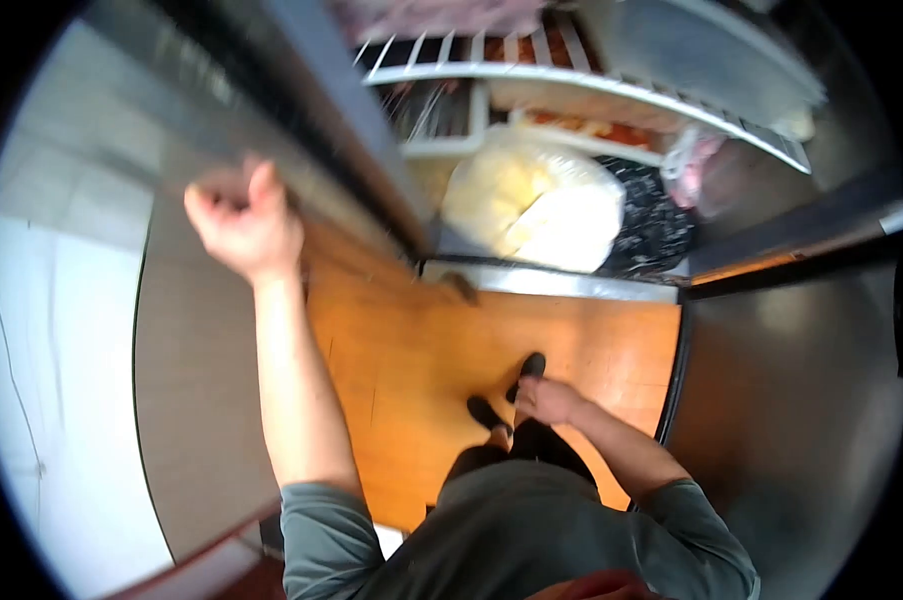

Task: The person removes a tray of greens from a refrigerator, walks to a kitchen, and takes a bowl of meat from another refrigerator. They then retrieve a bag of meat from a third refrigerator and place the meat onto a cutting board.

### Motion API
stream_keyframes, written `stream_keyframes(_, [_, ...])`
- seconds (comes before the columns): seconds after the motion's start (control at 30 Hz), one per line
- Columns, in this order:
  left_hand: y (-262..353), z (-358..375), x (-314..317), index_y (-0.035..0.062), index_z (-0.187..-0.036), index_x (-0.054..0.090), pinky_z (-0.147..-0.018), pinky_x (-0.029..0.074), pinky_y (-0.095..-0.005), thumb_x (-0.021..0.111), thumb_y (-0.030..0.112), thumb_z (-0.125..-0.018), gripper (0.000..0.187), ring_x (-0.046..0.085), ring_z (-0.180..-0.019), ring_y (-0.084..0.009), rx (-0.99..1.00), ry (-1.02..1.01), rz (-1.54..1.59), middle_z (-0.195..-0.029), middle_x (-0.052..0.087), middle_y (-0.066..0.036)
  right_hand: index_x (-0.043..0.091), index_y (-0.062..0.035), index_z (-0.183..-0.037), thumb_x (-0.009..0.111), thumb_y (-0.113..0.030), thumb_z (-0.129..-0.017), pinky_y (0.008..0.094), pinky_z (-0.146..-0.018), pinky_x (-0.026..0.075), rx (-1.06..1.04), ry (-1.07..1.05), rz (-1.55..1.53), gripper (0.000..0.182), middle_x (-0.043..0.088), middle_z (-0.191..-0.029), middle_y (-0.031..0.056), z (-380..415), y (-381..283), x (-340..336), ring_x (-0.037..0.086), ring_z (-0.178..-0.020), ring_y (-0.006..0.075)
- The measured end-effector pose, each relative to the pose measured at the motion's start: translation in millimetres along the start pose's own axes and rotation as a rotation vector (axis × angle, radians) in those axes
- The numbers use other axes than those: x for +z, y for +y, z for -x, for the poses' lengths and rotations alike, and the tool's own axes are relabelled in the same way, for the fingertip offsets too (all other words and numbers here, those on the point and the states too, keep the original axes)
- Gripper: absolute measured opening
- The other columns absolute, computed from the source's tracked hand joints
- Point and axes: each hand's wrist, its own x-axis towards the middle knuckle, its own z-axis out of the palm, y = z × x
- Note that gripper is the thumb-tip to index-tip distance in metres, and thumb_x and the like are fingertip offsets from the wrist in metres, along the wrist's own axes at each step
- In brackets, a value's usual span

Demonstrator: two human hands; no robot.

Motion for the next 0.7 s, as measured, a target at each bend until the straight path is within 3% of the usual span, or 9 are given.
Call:
stream_keyframes(0.07, [4, 1, 4, 0.0086, -0.08, 0.041, -0.061, 0.037, -0.0206, 0.078, 0.027, -0.076, 0.042, 0.038, -0.062, -0.0056, -0.02, 0.023, 0.094, -0.068, 0.044, 0.006, 0.053, -0.0018, -0.117, 0.053, -0.045, -0.083, 0.0433, -0.088, 0.046, 0.066, -0.025, 0.002, 0.055, 0.059, -0.114, 0.0207, 20, 21, 18, 0.056, -0.106, 0.0359])
stream_keyframes(0.2, [10, -1, 3, 0.0061, -0.079, 0.042, -0.06, 0.036, -0.0234, 0.075, 0.041, -0.076, 0.049, 0.036, -0.063, -0.009, 0.104, 0.026, -0.131, -0.069, 0.038, 0.004, 0.054, -0.0012, -0.119, 0.052, -0.048, -0.083, 0.0421, -0.092, 0.044, 0.258, -0.185, 0.026, 0.059, 0.056, -0.12, 0.0218, 49, 72, 50, 0.054, -0.109, 0.0367])
stream_keyframes(0.33, [13, 0, 2, 0.0054, -0.078, 0.041, -0.059, 0.036, -0.0242, 0.074, 0.043, -0.076, 0.05, 0.035, -0.062, -0.0101, 0.082, -0.004, -0.128, -0.068, 0.038, 0.003, 0.059, 0.0022, -0.113, 0.051, -0.047, -0.084, 0.0408, -0.094, 0.043, 0.536, 0.006, -0.136, 0.058, 0.056, -0.12, 0.0226, 49, 155, 100, 0.053, -0.111, 0.036])
stream_keyframes(0.4, [18, 0, 4, 0.0053, -0.077, 0.04, -0.059, 0.037, -0.0246, 0.073, 0.042, -0.078, 0.049, 0.034, -0.061, -0.0101, 0.076, 0.005, -0.151, -0.067, 0.037, 0.003, 0.06, 0.0029, -0.111, 0.05, -0.046, -0.085, 0.0401, -0.094, 0.043, 0.644, 0.094, -0.25, 0.056, 0.057, -0.117, 0.0238, 63, 154, 81, 0.053, -0.111, 0.036])
stream_keyframes(0.43, [20, 0, 3, 0.0051, -0.077, 0.04, -0.059, 0.037, -0.0247, 0.072, 0.041, -0.079, 0.049, 0.033, -0.061, -0.0101, 0.056, -0.002, -0.155, -0.067, 0.036, 0.003, 0.059, 0.0039, -0.111, 0.051, -0.042, -0.085, 0.0398, -0.091, 0.045, 0.583, 0.18, -0.212, 0.054, 0.058, -0.113, 0.0252, 57, 163, 83, 0.055, -0.108, 0.036])
stream_keyframes(0.53, [19, -1, 5, 0.0051, -0.078, 0.039, -0.058, 0.037, -0.025, 0.072, 0.041, -0.079, 0.048, 0.033, -0.06, -0.0101, 0.071, -0.011, -0.135, -0.066, 0.036, 0.002, 0.057, 0.004, -0.108, 0.059, -0.024, -0.082, 0.0413, -0.083, 0.049, 0.401, 0.984, -0.421, 0.039, 0.061, -0.105, 0.0249, 64, 116, -5, 0.059, -0.098, 0.0377])
stream_keyframes(0.6, [33, 1, 6, 0.0046, -0.079, 0.039, -0.058, 0.037, -0.0258, 0.071, 0.037, -0.081, 0.045, 0.035, -0.06, -0.0109, 0.019, -0.018, -0.21, -0.068, 0.037, 0.001, 0.056, 0.0021, -0.101, 0.058, -0.012, -0.083, 0.0348, -0.077, 0.049, 0.129, 1.483, -0.405, 0.023, 0.061, -0.091, 0.0188, 75, 88, -96, 0.061, -0.085, 0.0284])
stream_keyframes(0.67, [42, 0, 10, 0.0041, -0.08, 0.04, -0.058, 0.037, -0.0262, 0.07, 0.034, -0.083, 0.043, 0.036, -0.061, -0.0117, 0.008, -0.005, -0.266, -0.069, 0.038, 0.0, 0.056, 0.0002, -0.107, 0.06, -0.009, -0.084, 0.0295, -0.078, 0.047, -0.085, 1.831, -0.345, 0.025, 0.059, -0.098, 0.0119, 119, 42, -196, 0.058, -0.087, 0.0194])
stream_keyframes(0.7, [40, 0, 7, 0.0033, -0.082, 0.04, -0.057, 0.037, -0.0266, 0.068, 0.033, -0.084, 0.041, 0.037, -0.062, -0.0127, 0.022, -0.024, -0.301, -0.071, 0.039, -0.001, 0.056, 0.0002, -0.107, 0.062, -0.008, -0.081, 0.0338, -0.081, 0.047, -0.173, 1.908, -0.443, 0.028, 0.059, -0.102, 0.0145, 139, 26, -236, 0.059, -0.091, 0.0266])
